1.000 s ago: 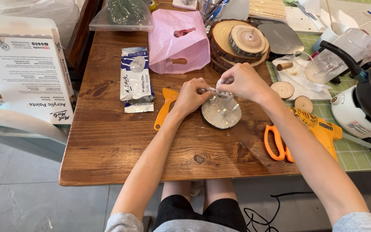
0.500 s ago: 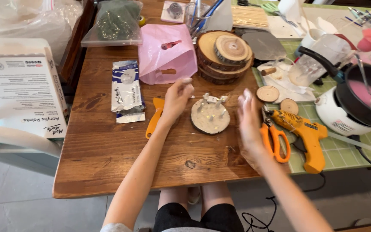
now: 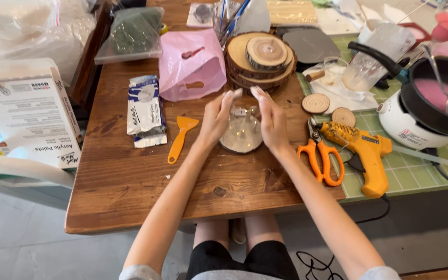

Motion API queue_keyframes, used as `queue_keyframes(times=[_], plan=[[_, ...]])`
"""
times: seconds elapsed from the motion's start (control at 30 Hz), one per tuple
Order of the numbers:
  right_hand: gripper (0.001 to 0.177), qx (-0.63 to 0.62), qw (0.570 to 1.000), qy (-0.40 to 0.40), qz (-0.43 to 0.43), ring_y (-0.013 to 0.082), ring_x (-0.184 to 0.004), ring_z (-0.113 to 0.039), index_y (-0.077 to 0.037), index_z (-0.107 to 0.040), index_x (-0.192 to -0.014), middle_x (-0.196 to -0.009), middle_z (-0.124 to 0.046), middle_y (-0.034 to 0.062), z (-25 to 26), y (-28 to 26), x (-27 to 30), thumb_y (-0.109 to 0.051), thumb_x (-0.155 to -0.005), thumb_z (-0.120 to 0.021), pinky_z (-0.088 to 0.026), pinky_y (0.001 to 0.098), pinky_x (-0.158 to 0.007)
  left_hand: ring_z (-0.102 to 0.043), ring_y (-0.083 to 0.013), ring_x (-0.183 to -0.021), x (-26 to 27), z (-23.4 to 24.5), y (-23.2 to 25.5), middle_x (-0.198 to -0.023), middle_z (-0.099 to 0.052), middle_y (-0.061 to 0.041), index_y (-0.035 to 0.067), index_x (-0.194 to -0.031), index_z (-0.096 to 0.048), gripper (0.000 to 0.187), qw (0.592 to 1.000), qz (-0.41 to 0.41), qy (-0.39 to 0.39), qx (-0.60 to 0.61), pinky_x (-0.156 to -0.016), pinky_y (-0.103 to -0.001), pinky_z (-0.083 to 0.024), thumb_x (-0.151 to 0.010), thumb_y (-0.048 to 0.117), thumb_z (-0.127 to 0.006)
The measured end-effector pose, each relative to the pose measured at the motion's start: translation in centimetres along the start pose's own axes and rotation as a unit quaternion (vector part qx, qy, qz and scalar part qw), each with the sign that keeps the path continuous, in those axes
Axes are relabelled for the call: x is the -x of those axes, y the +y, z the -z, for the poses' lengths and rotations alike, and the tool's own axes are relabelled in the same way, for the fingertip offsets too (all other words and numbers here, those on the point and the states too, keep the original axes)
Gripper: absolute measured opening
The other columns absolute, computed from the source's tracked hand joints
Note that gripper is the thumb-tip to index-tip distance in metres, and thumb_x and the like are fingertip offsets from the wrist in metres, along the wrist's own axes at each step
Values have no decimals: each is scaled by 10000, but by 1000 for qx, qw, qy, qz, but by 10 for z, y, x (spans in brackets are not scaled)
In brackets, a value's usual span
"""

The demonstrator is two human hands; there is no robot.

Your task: Sculpting a miniature scene on a wooden base using molding clay.

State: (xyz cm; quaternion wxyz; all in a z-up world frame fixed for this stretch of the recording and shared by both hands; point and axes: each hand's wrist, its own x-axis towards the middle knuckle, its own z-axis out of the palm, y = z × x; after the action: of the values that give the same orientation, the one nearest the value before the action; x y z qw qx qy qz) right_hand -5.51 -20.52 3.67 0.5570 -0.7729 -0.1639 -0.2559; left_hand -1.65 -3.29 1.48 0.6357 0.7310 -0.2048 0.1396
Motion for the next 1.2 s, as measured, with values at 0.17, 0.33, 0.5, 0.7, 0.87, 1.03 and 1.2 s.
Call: queue_keyframes(times=[0.17,0.33,0.5,0.7,0.87,1.03,1.2], plan=[[422,26,996,-44,76,318,-1273,-653,109,-648,-1279,-1332,-676,240,-4,-15,-11,-188,-1098,-409,-475,367,-1112,-447,-101,-696,-14,-2,17,-745,-546,-14,9,-1354,-652,475,999,27,-25,-15,-637,-316,-447,-1112,354,-432],[412,27,993,-54,105,312,-1171,-717,94,-692,-1217,-1240,-725,230,-10,-2,-5,-171,-1104,-397,-536,363,-1051,-627,-117,-1135,-7,-5,2,-1261,-672,-53,-6,-1432,-540,504,990,-73,-43,112,-971,-312,-511,-1159,383,-373],[416,18,991,-58,118,317,-1091,-743,79,-712,-1178,-1198,-739,225,-12,-4,-2,-164,-1090,-386,-562,369,-998,-712,-183,-1077,0,-1,14,-1177,-762,-150,3,-1427,-596,500,998,-51,-35,31,-979,-337,-554,-1146,354,-376],[427,45,987,-52,146,329,-1074,-739,72,-734,-1137,-1160,-745,229,-12,10,-3,-169,-1095,-384,-561,381,-987,-711,-229,-1109,3,-6,9,-1217,-740,-171,-19,-1389,-599,440,997,-66,-31,20,-975,-345,-552,-1146,274,-377],[443,30,990,-47,128,305,-1025,-741,76,-729,-1123,-1135,-749,221,-12,12,-1,-179,-1101,-368,-564,376,-946,-722,-263,-1104,4,-9,13,-1224,-731,-176,-22,-1376,-605,421,997,-71,-22,9,-973,-354,-552,-1135,252,-395],[457,26,991,-43,121,287,-1001,-740,80,-724,-1126,-1116,-752,209,-12,10,0,-191,-1105,-356,-561,369,-928,-727,-307,-1116,5,-10,16,-1237,-719,-181,-22,-1363,-612,404,998,-68,-15,-3,-968,-361,-553,-1128,232,-404],[474,3,994,-23,104,256,-989,-738,85,-724,-1124,-1082,-764,195,-13,22,1,-214,-1110,-356,-561,347,-922,-687,-353,-1224,5,-12,16,-1342,-677,-211,-39,-1364,-605,414,995,-96,-11,-37,-1043,-387,-534,-1139,246,-405]])
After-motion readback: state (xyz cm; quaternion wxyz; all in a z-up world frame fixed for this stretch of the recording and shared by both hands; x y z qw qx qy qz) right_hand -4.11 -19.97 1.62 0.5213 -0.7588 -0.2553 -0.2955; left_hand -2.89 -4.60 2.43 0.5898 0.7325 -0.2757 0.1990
